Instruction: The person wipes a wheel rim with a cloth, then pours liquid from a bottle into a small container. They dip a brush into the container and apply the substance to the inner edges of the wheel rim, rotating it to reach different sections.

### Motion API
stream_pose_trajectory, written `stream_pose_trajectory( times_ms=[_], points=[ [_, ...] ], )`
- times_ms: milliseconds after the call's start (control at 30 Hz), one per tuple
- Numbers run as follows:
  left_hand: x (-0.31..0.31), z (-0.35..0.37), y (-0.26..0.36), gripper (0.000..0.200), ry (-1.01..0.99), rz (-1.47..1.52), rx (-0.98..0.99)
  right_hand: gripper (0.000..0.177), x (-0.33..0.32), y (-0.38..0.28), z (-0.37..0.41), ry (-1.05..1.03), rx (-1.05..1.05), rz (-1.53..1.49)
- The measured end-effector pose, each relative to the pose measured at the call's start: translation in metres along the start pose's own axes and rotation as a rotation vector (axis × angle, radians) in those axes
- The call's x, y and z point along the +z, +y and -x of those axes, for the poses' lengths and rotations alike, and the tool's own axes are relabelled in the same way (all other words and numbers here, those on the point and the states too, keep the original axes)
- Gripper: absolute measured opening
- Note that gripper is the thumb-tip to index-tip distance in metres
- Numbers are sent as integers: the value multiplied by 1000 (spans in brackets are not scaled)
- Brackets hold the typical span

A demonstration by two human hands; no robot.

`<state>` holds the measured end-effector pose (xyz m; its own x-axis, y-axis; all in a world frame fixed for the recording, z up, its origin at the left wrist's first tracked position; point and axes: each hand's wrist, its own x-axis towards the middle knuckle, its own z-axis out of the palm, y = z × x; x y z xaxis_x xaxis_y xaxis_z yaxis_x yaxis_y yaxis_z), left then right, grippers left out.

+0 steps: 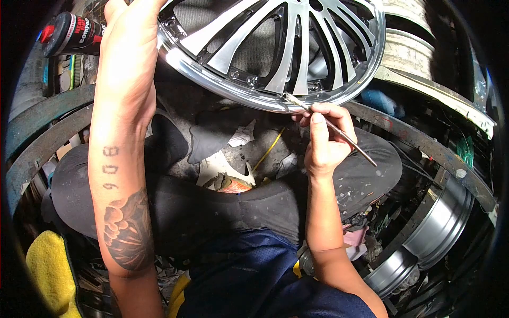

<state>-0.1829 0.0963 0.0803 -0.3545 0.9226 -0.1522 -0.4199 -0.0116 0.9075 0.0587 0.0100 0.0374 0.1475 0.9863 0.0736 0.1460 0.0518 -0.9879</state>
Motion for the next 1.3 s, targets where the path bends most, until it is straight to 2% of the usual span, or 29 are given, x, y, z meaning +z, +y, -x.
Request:
stream_pose_trajectory(
  times_ms=[367, 533, 800, 967, 1067, 1100, 1167, 1200, 1267, 1300],
  points=[
    [1, 1, 1, 40, 9, -15, -21, 10, -1, 1, -1, 4, -3, -18],
    [8, 1, 1, 39, 80, -93, -15, 9, -3, 1, -1, 2, -10, -15],
    [0, 1, 1, 38, 0, -28, 1, 9, -4, 1, -1, 1, -12, -23],
    [3, 1, 0, 41, 12, -49, 6, 9, -8, -1, -4, -14, 28, -142],
    [-19, -14, -12, 48, 35, -265, 1, 12, -10, -3, -9, 11, -9, -283],
    [-23, -19, -15, 53, 63, -383, -4, 16, -9, -4, -11, 42, -75, -187],
    [-26, -21, -18, 58, 44, -357, 1, 23, -3, -12, -14, 103, -188, 97],
    [-26, -22, -18, 60, 34, -343, 3, 25, -3, -7, -17, 98, -227, 152],
    [-26, -22, -17, 65, 26, -352, -24, 33, 0, -6, -27, 43, -372, 513],
    [-25, -21, -16, 66, 28, -347, -43, 44, 3, 0, -30, 65, -393, 554]
  ],
)
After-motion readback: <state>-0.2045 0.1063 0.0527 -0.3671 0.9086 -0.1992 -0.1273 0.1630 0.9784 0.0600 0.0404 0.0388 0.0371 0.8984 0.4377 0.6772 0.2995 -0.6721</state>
